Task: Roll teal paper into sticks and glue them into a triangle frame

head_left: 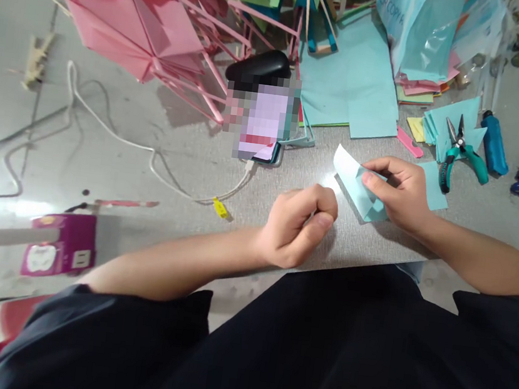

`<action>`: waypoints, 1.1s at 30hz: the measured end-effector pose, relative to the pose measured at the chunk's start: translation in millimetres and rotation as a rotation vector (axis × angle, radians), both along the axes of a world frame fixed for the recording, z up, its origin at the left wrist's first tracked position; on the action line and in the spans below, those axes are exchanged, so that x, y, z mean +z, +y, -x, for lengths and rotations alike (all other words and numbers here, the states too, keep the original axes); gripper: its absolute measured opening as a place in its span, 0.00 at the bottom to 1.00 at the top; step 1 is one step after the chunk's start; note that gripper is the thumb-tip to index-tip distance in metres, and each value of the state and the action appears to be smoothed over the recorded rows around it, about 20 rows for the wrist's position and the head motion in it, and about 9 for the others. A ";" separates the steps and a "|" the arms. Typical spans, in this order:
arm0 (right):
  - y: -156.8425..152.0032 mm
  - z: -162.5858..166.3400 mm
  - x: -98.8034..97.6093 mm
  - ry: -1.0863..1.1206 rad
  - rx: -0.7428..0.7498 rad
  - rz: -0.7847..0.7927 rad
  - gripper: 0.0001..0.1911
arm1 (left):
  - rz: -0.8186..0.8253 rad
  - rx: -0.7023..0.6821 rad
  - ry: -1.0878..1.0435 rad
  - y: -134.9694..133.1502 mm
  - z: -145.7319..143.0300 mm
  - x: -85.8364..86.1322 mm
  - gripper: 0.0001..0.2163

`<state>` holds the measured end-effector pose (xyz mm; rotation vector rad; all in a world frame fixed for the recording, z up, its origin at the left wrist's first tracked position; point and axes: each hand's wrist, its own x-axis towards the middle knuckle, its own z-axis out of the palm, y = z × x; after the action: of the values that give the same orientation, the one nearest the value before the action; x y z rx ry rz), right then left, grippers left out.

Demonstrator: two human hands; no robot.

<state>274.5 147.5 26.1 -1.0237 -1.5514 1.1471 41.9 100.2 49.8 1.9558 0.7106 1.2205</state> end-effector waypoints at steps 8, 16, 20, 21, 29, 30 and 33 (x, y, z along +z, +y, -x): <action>6.6 -4.6 -1.6 0.040 0.024 0.048 0.15 | -0.148 -0.027 0.246 -35.8 27.6 29.9 0.08; -9.1 2.2 5.3 0.006 0.191 -0.055 0.18 | -0.248 1.058 0.461 -162.3 72.6 -62.3 0.22; -31.0 18.9 -8.5 -0.133 0.379 -0.302 0.09 | -0.385 1.040 0.564 -161.0 45.4 -79.0 0.32; -35.6 22.3 -12.4 -0.170 0.434 -0.392 0.06 | -0.451 0.990 0.585 -151.0 36.6 -76.2 0.33; -39.4 18.7 -14.6 -0.203 0.594 -0.626 0.08 | -0.465 0.528 0.575 -64.9 10.4 -38.2 0.10; -36.8 15.9 -12.8 -0.207 0.591 -0.616 0.09 | -0.465 0.519 0.547 -63.1 11.4 -37.1 0.10; -24.1 7.2 -8.9 -0.312 0.604 -0.660 0.11 | -0.421 0.569 0.422 -67.5 15.4 -37.6 0.07</action>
<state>267.4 123.4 17.2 -0.2919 -2.3733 0.7545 26.6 32.8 12.1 2.5000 1.3898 1.3724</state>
